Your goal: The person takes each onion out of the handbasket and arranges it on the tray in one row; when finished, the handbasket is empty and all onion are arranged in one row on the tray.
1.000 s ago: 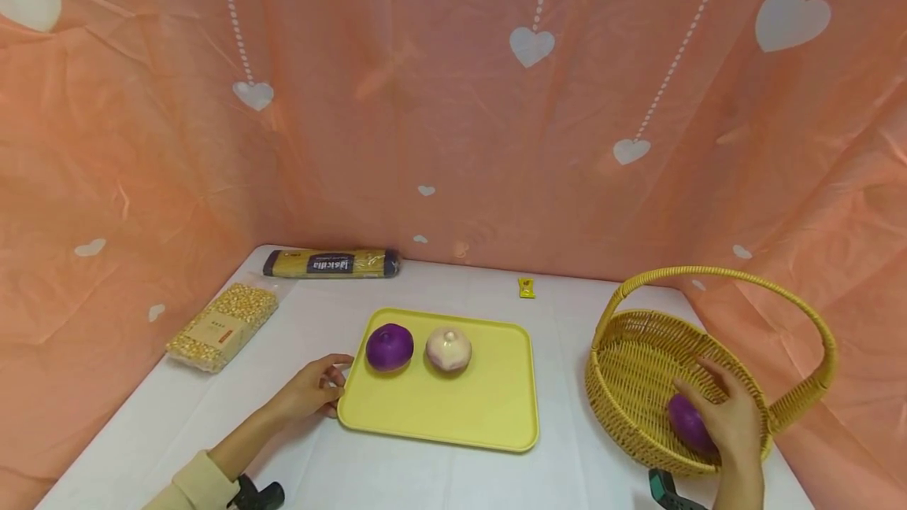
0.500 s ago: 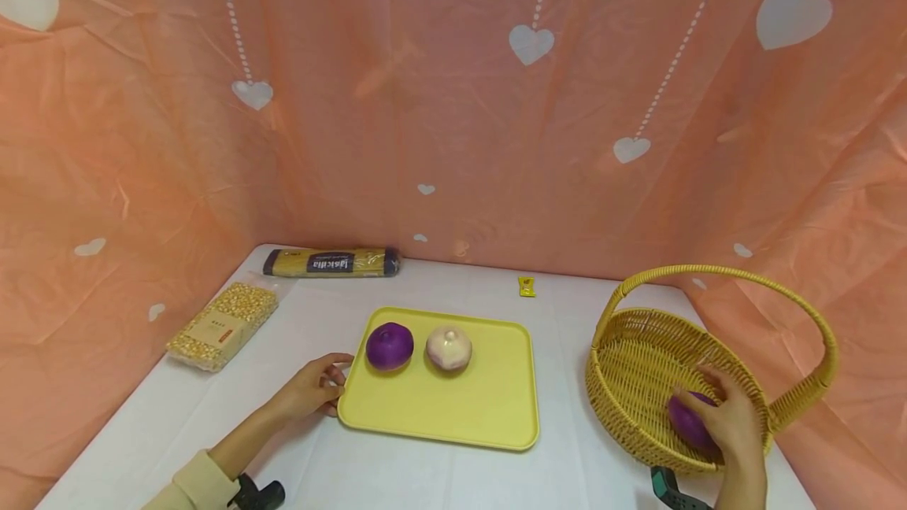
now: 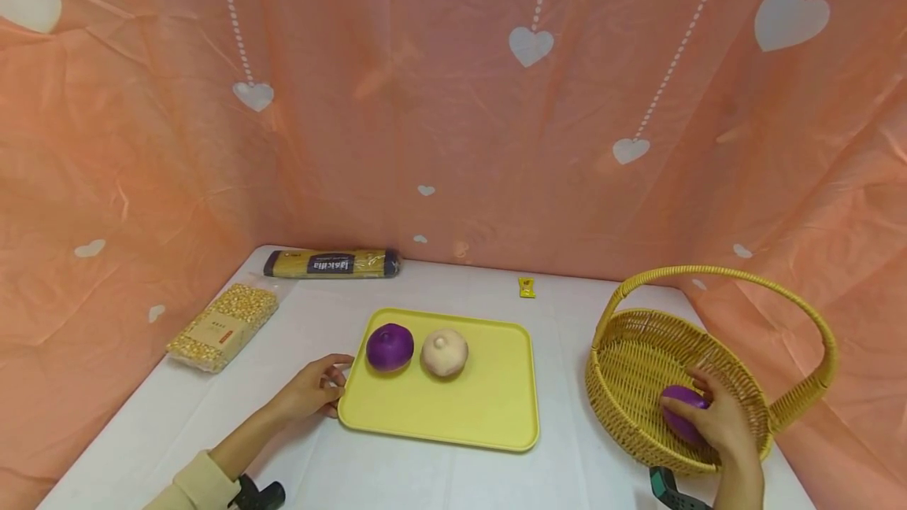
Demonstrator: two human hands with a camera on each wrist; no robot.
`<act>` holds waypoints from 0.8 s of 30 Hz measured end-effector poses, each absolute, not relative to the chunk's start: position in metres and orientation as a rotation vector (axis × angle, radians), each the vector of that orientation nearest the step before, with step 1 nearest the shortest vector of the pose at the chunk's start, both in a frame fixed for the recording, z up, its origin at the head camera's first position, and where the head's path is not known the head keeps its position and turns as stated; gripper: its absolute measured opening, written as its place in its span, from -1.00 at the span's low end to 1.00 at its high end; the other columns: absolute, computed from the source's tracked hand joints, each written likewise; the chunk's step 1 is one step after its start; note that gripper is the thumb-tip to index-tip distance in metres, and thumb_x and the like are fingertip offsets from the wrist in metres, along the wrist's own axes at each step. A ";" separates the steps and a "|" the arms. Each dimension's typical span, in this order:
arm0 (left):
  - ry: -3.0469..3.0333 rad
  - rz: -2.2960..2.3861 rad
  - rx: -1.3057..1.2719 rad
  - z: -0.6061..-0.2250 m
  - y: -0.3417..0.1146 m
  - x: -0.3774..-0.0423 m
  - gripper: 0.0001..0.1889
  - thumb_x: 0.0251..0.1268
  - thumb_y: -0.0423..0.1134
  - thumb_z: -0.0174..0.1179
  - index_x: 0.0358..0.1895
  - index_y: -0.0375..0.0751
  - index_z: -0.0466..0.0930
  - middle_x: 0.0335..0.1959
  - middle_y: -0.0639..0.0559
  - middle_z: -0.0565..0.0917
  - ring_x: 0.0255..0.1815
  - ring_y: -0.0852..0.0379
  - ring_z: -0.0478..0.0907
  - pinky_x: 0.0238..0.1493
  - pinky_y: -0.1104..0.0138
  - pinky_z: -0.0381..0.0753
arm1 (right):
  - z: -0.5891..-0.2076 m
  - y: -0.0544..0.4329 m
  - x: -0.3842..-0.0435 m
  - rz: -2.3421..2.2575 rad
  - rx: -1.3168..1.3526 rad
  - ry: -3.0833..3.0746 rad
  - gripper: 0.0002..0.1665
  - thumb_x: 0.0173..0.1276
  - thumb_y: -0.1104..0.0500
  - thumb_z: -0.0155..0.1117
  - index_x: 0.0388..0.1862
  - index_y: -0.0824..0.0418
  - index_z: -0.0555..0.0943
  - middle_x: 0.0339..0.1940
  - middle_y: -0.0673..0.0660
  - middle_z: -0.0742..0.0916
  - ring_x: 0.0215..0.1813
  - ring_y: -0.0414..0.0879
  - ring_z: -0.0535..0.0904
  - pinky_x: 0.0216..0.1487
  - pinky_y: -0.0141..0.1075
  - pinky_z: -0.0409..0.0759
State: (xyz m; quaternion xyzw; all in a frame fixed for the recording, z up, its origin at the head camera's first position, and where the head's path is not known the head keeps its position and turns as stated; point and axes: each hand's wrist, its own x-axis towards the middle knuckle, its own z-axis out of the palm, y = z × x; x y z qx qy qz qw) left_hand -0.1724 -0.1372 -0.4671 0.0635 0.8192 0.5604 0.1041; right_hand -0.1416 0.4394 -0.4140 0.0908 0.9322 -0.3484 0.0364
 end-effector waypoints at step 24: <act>2.424 1.637 0.156 -0.465 -0.136 -0.172 -0.49 0.07 -0.66 0.02 0.18 -0.53 0.29 -0.38 -0.15 0.41 -0.57 0.15 0.45 -0.60 0.32 0.68 | -0.402 0.428 -0.143 -0.957 0.224 2.961 -0.04 0.27 -0.10 0.22 0.33 0.50 0.06 0.15 0.67 0.27 0.08 0.56 0.28 -0.02 0.29 0.46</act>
